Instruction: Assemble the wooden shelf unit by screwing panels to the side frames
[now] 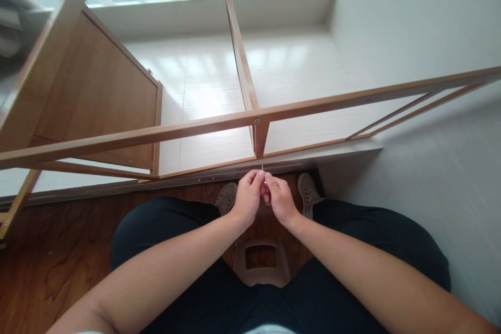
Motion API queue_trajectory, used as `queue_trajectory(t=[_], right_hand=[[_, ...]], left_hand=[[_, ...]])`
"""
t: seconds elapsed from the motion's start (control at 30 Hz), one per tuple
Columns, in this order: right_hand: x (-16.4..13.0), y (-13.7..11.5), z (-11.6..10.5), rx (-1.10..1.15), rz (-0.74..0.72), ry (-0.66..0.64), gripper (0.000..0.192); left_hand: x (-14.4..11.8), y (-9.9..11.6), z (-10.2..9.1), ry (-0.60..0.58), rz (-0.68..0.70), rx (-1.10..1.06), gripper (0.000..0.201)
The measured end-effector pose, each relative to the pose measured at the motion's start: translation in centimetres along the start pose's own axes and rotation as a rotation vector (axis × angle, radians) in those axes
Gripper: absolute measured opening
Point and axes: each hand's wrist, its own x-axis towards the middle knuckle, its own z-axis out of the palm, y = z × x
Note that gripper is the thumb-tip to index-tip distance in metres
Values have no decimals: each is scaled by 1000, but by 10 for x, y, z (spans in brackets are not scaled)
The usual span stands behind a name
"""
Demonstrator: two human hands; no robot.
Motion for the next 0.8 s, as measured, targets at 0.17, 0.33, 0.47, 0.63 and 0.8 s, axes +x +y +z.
queue_trajectory(t=[0.17,0.33,0.47,0.63,0.8], right_hand=[[14,-5,-5,23,-37,139,39],[23,-9,-3,-40,-169,99,37],[16,-11,16,90,-114,4,39],[-7,-21,36,300,-28,-29,37],[-35,-28,48,335,-57,-92,33]], left_hand=[[-5,-16,0,2,171,129,29],[-13,-36,-3,41,305,262,24],[-20,-31,-12,98,355,211,30],[-41,-11,-22,159,373,116,42],[-70,-4,-28,178,362,48,53]])
